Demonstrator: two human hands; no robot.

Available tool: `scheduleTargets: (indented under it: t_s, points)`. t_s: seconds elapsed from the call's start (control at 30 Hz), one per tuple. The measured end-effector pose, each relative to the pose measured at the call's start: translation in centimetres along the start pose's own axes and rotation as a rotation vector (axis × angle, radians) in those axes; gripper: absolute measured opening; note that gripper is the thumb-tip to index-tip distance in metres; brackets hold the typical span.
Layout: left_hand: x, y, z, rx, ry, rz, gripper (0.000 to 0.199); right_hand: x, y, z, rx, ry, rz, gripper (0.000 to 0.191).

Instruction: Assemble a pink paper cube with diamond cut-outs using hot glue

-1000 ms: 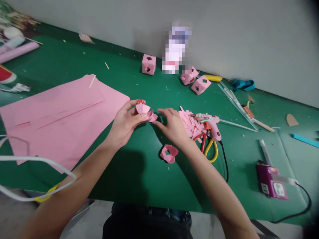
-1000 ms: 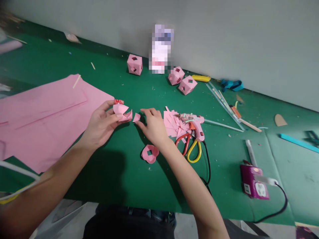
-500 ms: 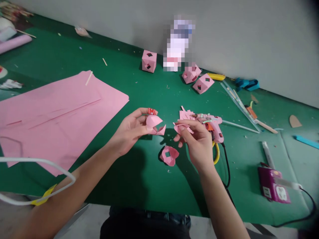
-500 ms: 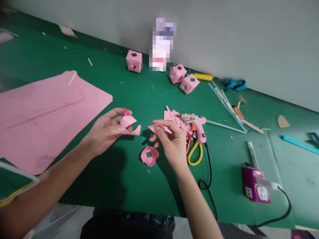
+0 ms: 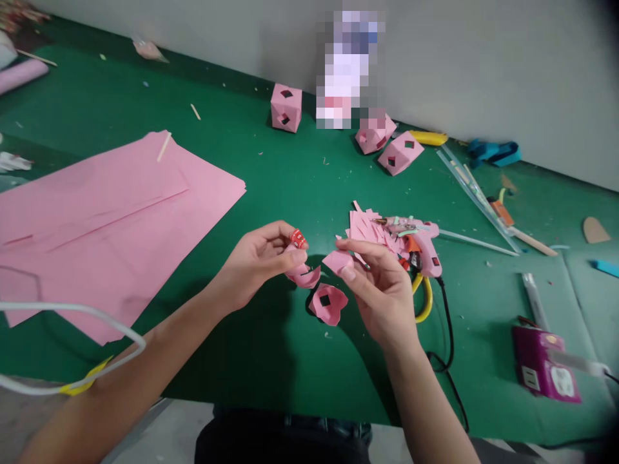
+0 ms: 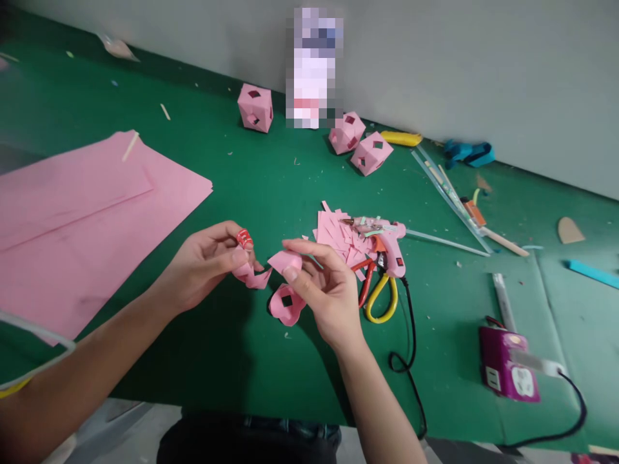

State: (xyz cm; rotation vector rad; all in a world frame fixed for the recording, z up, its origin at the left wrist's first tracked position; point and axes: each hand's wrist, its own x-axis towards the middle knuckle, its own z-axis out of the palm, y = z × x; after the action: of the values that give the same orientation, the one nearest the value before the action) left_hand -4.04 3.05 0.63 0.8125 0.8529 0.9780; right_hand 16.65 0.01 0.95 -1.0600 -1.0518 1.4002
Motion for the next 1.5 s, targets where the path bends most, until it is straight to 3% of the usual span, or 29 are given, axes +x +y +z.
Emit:
scheduleTargets:
  t_s: [0.1,0.23,0.47,0.6,0.77,0.93,1.13,1.5]
  points:
    - [0.0,-0.3,0.0,0.024,0.009,0.000,0.023,0.0,0.0,0.3,0.037,-0.031,0.079,0.036]
    - [0.0,-0.5,0.1,0.019,-0.004,0.023,0.021,0.0,0.4,0.3,0.040,-0.060,0.097,0.034]
    - [-0.3,0.4,0.4,-0.095,-0.032,-0.073,0.014,0.1,0.7,0.0,-0.101,-0.032,-0.073,0.024]
    - [-0.4,0.4,0.3,-0.064,-0.051,-0.037,0.015,0.0,0.6,-0.1,-0.140,-0.007,-0.149,0.024]
    - [-0.3,-0.2,-0.1,0.079,-0.103,0.084,0.023,-0.3,0.2,0.0,-0.162,-0.038,-0.162,0.026]
    - [0.1,-0.5,-0.2,0.159,-0.058,0.152,0.036,-0.3,0.1,0.2,-0.169,-0.041,-0.180,0.027]
    - [0.0,-0.3,0.1,0.063,-0.008,0.110,0.051,-0.1,0.5,0.0,-0.168,-0.006,-0.156,0.022]
    - [-0.2,-0.1,-0.2,-0.024,-0.030,0.045,0.051,0.0,0.7,-0.3,-0.120,0.015,-0.118,0.025]
